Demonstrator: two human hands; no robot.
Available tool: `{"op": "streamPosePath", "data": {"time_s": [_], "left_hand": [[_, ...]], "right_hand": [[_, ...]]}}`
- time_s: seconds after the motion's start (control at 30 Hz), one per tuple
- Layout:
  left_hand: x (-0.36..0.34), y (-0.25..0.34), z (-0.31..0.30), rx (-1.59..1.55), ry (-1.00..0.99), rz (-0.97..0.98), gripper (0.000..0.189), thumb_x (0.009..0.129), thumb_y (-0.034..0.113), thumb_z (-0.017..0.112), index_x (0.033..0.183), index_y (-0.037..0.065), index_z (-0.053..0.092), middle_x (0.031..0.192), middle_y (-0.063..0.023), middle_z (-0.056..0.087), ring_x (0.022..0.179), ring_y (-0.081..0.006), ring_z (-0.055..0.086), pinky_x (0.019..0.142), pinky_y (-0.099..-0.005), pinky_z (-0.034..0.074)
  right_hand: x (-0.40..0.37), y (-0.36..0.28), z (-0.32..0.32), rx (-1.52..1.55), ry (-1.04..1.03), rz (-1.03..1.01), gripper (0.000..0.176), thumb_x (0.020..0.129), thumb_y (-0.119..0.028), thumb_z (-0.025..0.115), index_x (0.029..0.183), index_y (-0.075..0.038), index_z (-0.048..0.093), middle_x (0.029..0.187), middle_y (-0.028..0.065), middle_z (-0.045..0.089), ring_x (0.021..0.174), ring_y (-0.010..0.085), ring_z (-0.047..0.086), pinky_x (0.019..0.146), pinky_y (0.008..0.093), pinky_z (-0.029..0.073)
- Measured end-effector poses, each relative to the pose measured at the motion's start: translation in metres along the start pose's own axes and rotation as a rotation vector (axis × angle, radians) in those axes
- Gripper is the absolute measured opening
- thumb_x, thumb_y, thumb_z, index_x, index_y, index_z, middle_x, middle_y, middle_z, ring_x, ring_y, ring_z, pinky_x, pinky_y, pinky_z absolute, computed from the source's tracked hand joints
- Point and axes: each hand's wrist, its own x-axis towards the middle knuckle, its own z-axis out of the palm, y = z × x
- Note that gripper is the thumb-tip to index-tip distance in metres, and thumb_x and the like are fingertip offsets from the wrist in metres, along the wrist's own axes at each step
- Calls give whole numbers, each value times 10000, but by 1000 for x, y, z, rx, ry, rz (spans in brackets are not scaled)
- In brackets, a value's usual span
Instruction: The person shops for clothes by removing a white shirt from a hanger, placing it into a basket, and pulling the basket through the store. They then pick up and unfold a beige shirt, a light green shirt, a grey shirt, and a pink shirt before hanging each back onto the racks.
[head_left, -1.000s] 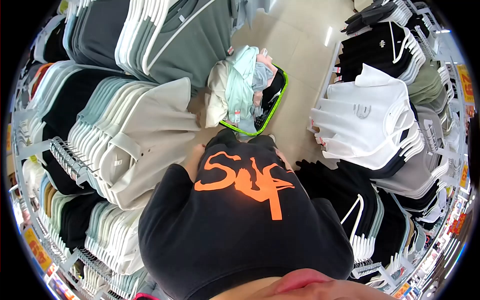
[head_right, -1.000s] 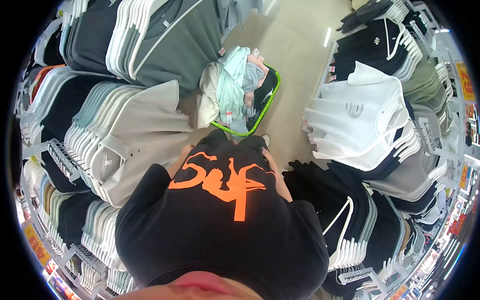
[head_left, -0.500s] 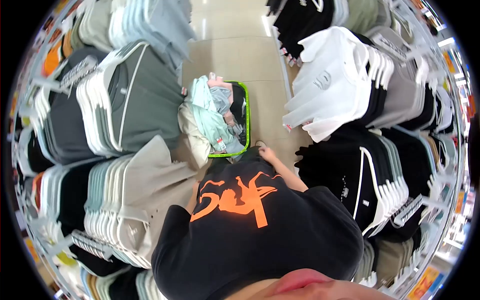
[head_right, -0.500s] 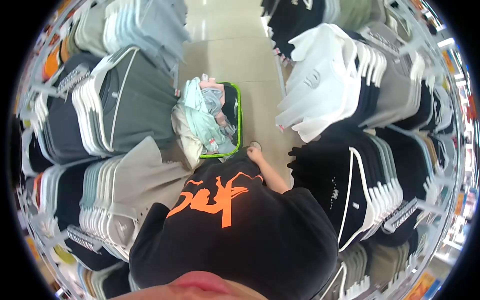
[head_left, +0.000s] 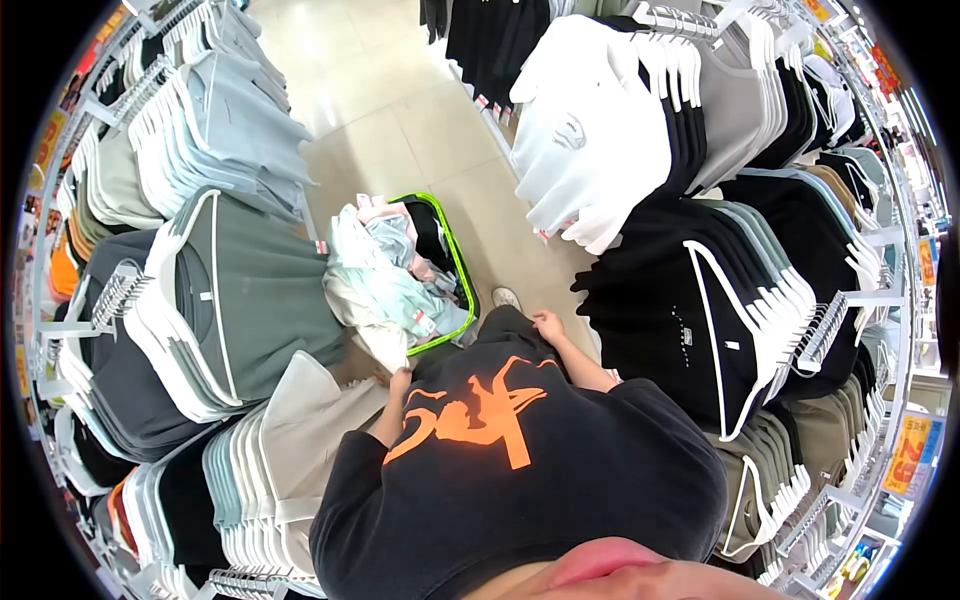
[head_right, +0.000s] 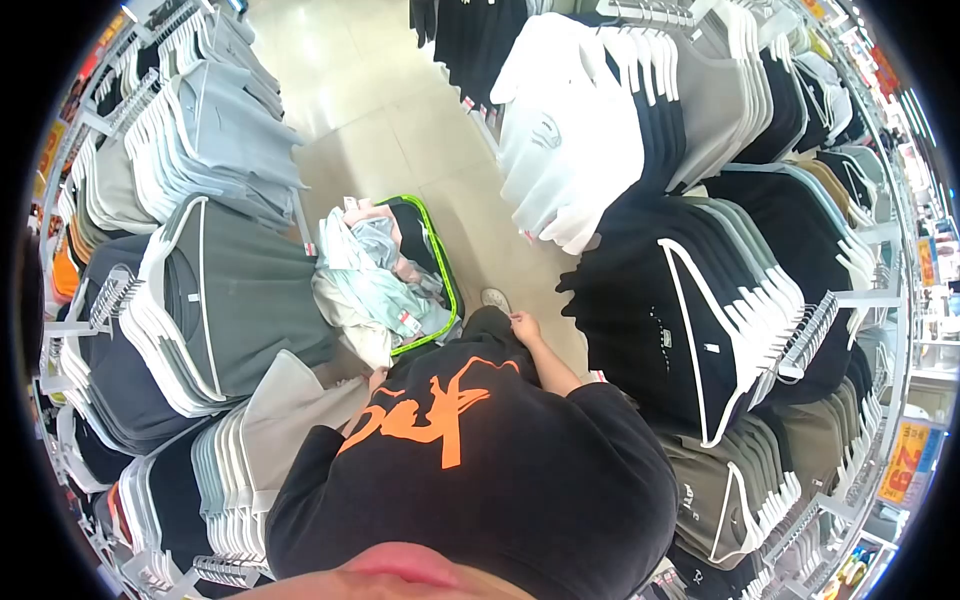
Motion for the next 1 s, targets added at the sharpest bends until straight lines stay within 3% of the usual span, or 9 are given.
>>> {"op": "streamPosePath", "data": {"time_s": [0.23,0.33,0.43,0.57,0.67,0.77,0.8,0.93,1.0], "left_hand": [[31,27,21,-35,-97,-102,275,756,216,472,951,78,609,959,-136,606,936,-275,564,817,-345,432],[41,9,58,-375,-99,-320,323,749,190,510,1023,22,545,970,-172,590,883,-291,576,798,-344,448],[35,32,68,-1028,-98,-779,443,808,198,497,1183,-10,388,1023,-158,540,832,-267,570,707,-349,486],[64,25,127,-1554,-48,-1045,558,808,291,525,1219,-32,329,1220,-201,388,1130,-312,382,949,-399,347],[87,57,131,-1688,-17,-1114,643,761,293,571,1297,98,274,1326,-168,245,1210,-306,284,950,-423,316],[121,46,169,-1995,112,-814,642,743,296,590,1294,138,299,1342,-127,252,1260,-274,195,983,-420,251],[132,62,158,-2057,215,-967,452,742,281,593,1140,130,441,1178,-93,423,1106,-249,400,891,-397,357],[136,68,171,-2080,561,-1007,235,759,231,584,849,128,393,734,-22,421,599,-169,448,654,-358,472],[125,103,149,-2069,649,-926,232,770,205,568,879,122,380,753,-30,429,620,-177,456,645,-382,480]], "right_hand": [[-28,-16,-1,-308,-1,-43,273,744,-183,464,944,-74,615,769,161,622,772,284,604,707,348,463],[-41,-18,-4,-367,-122,-106,270,751,-197,468,941,-69,612,775,175,608,761,322,589,703,375,458],[-47,-22,-5,-402,-231,-96,259,769,-197,480,951,-60,603,775,162,606,754,298,594,684,358,461],[-46,-4,-4,-404,-318,-7,240,784,-183,493,955,-53,599,729,141,594,693,260,586,653,330,455],[-45,2,-2,-364,-302,-30,235,787,-171,500,962,-47,596,693,113,577,653,229,560,630,314,440],[-37,-6,-2,-353,-351,53,229,786,-148,507,974,-44,590,686,79,567,630,179,538,610,289,430],[-33,-7,-4,-355,-374,79,229,787,-144,507,976,-43,588,687,75,567,627,171,535,607,285,429],[-20,-20,-20,-364,-437,161,230,802,-133,502,1002,-48,578,738,54,591,688,145,561,649,252,436],[-6,-25,-26,-328,-452,137,229,810,-127,496,1009,-46,575,754,54,598,716,140,570,669,247,439]]}}
